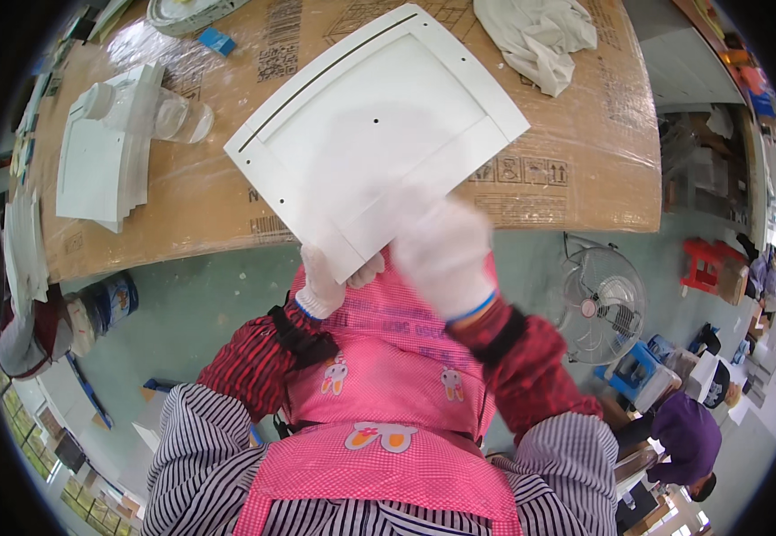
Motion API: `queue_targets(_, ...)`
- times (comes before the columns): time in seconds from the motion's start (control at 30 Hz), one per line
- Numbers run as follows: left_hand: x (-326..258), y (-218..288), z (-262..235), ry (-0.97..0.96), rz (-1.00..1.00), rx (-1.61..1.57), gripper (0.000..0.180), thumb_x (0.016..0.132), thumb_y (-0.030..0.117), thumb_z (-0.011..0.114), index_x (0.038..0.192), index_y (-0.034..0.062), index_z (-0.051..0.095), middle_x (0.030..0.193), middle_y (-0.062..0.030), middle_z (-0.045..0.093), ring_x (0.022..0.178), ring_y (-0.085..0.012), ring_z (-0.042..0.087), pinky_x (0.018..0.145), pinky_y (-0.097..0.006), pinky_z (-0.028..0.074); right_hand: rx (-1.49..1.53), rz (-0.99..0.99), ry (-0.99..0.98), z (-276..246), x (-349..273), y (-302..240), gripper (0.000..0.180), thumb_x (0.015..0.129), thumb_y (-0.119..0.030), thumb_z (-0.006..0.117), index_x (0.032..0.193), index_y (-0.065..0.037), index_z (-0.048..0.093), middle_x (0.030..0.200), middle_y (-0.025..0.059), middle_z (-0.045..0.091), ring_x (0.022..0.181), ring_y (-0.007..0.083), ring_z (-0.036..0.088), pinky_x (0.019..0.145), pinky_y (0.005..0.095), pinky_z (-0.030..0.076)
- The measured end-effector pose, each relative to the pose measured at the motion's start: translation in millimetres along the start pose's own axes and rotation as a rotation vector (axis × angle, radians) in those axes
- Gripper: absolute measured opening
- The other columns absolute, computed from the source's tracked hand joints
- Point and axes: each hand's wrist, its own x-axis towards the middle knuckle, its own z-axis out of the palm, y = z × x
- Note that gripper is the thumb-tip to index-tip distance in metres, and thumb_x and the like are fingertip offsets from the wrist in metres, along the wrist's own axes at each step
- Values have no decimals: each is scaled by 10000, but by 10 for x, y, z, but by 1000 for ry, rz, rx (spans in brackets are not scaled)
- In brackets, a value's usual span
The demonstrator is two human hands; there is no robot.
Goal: Cleaning and inspecting white cabinet door panels at a manufacturing workstation.
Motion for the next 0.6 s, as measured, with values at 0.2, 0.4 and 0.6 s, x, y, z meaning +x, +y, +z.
queue_targets(0.2,24,24,-82,-117,-38,88,1222,761,1071,259,1065,-16,727,767,-90,703,533,-126,589,429,-249,371,27,79,15,-82,220,333,333,848,-101,708,1176,-153,730,916,43,701,708,250,682,619,378,544)
queue_targets(0.4,49,-53,31,-29,16,88,1237,760,1069,262,983,-64,706,727,-100,684,508,-132,558,393,-257,322,300,67,-260,-86,-74,-461,306,862,-103,678,1158,-157,732,821,46,661,675,274,679,569,405,527)
queue_targets(0.6,54,107,40,-32,-110,-10,1172,780,1032,320,908,-66,710,668,-103,655,449,-135,508,380,-273,304,-103,49,-73,-120,56,28,297,837,-107,730,1128,-166,734,758,38,588,619,264,612,554,402,507)
